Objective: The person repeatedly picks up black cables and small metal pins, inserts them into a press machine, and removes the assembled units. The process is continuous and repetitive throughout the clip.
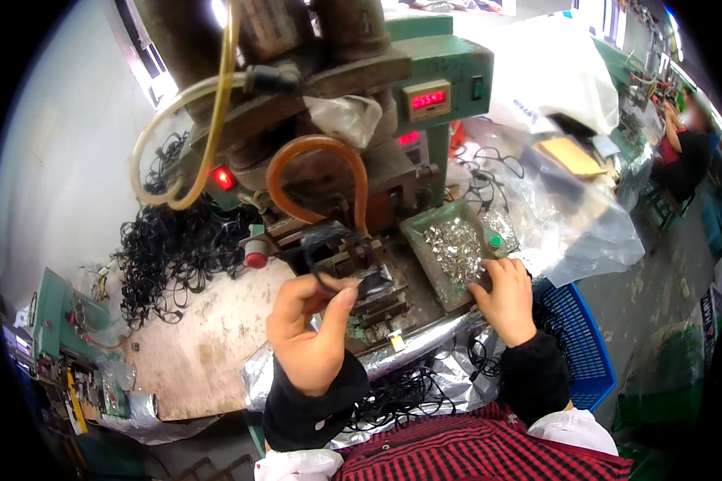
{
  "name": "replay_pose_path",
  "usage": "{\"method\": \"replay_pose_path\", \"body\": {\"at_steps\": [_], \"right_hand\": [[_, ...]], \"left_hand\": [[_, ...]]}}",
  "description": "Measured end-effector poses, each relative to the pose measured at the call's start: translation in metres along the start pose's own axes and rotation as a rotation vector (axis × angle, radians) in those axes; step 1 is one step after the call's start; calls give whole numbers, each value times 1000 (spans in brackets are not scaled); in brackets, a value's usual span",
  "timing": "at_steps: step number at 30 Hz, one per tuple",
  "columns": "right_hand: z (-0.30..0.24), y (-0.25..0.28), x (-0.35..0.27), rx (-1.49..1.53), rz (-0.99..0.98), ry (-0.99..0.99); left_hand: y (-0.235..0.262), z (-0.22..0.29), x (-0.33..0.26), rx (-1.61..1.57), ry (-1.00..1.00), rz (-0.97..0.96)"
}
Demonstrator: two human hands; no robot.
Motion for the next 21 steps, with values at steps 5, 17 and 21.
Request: {"method": "replay_pose_path", "body": {"at_steps": [5,17,21], "right_hand": [[-5,-27,27,199,137,90],[-57,-77,56,-29,-96,496],[-27,-60,67,314,15,235]], "left_hand": [[-13,5,2,159,-27,-18],[-5,4,1,151,-74,-69],[31,-11,-47,239,-314,89]]}}
Point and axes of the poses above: each hand's wrist, its own x-axis towards the middle knuckle, its own y-axis out of the back of the hand, z = x × y, the point moved 9 cm from there along x, towards the middle knuckle, and after that the axes turned 2 degrees about -y, right-handed, at the moved point
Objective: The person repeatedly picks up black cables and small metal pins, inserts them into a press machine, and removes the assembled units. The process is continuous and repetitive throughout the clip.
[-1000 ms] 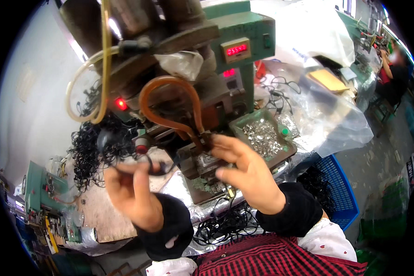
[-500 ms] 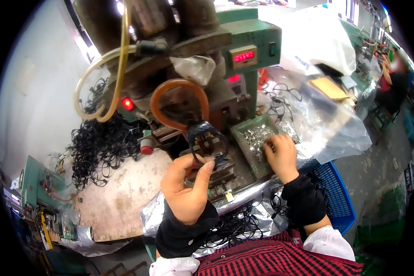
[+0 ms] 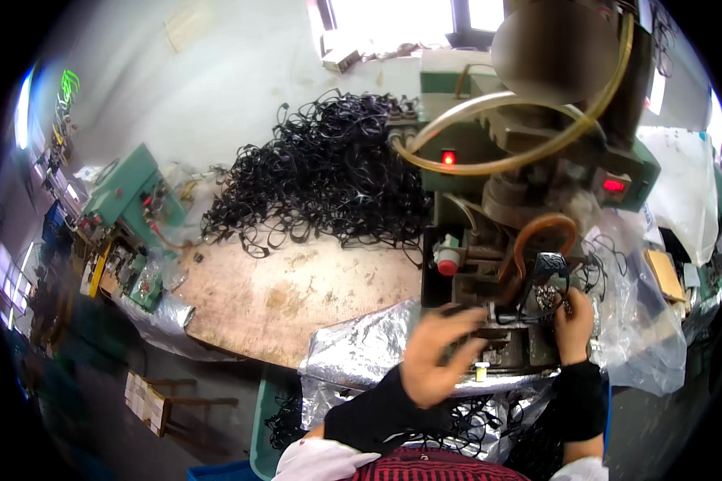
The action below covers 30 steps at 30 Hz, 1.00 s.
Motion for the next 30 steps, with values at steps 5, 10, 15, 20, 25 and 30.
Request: {"method": "replay_pose_path", "body": {"at_steps": [5,10,15,20,25,30], "right_hand": [[27,5,-32,350,21,-369],[14,-14,-20,595,2,-362],[15,-22,-10,717,-39,-378],[38,25,-59,655,50,-484],[-1,45,-69,677,8,-512],[-99,32,-5,562,-30,-107]], "left_hand": [[120,-256,-68,-869,990,743],[125,-432,-35,-683,1267,814],[169,-429,-5,246,811,192],[212,-409,-77,-499,1286,627],[212,-328,-83,-454,1266,663],[222,-284,-61,46,1237,351]]}}
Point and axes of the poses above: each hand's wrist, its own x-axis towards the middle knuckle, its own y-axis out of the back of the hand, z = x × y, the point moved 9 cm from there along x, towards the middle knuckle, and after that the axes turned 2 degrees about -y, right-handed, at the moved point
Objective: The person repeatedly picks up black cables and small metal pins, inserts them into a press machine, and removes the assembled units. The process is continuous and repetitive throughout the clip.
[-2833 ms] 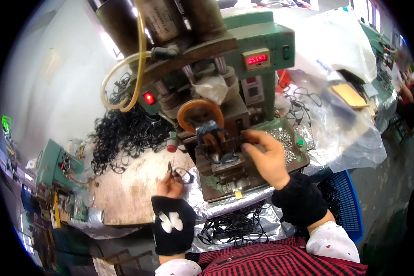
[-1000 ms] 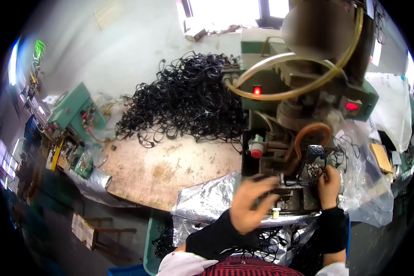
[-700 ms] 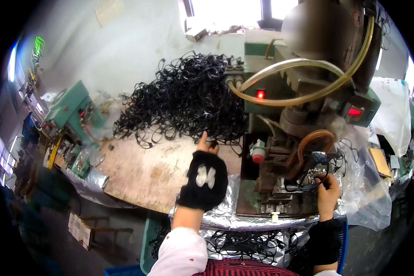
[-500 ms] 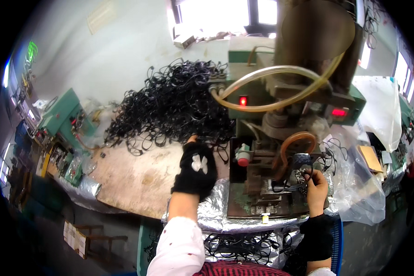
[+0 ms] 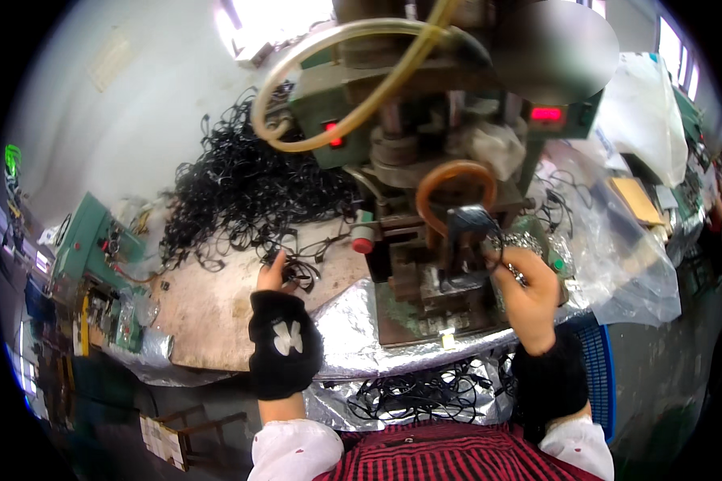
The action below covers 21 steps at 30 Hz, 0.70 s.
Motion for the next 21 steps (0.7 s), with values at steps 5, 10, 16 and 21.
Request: {"method": "replay_pose_path", "body": {"at_steps": [5,10,16,21], "right_hand": [[31,-39,-4,542,-7,-255],[35,-47,-2,689,-74,-341],[10,-56,-3,806,-33,-419],[-12,-40,-12,517,-112,-242]], "left_hand": [[-15,55,-104,683,-1058,714],[-110,105,-128,726,-1335,191],[-172,54,-25,960,-1024,107],[-180,55,-27,1145,-839,-74]]}}
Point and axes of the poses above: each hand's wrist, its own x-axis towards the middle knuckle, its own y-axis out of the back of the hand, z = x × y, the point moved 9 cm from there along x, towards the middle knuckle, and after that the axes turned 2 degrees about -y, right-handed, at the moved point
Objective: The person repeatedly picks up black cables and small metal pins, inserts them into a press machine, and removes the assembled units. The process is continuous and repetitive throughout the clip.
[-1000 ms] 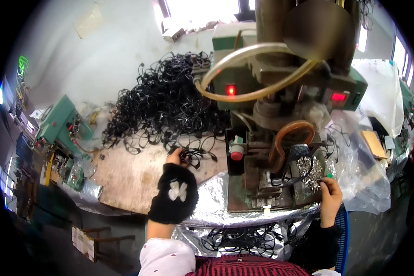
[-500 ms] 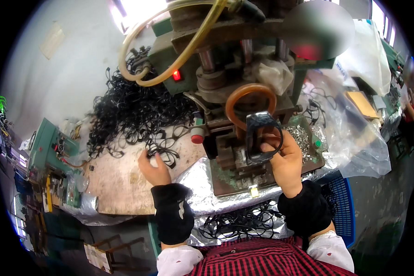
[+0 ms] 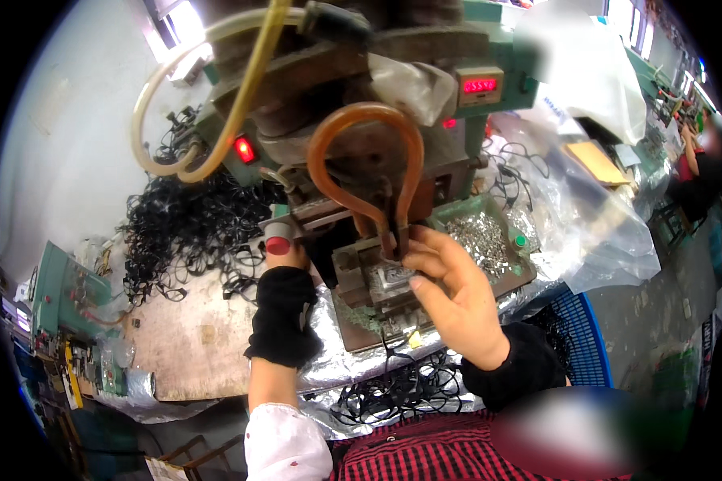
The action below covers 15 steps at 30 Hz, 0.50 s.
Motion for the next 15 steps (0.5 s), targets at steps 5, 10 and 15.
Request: {"method": "replay_pose_path", "body": {"at_steps": [5,10,15], "right_hand": [[18,61,14,-287,86,71],[43,106,17,-227,179,-80],[45,120,22,-245,145,-67]], "left_hand": [[50,9,-34,-45,-188,136],[134,36,-72,18,-330,28],[175,38,-58,-129,-350,-112]]}}
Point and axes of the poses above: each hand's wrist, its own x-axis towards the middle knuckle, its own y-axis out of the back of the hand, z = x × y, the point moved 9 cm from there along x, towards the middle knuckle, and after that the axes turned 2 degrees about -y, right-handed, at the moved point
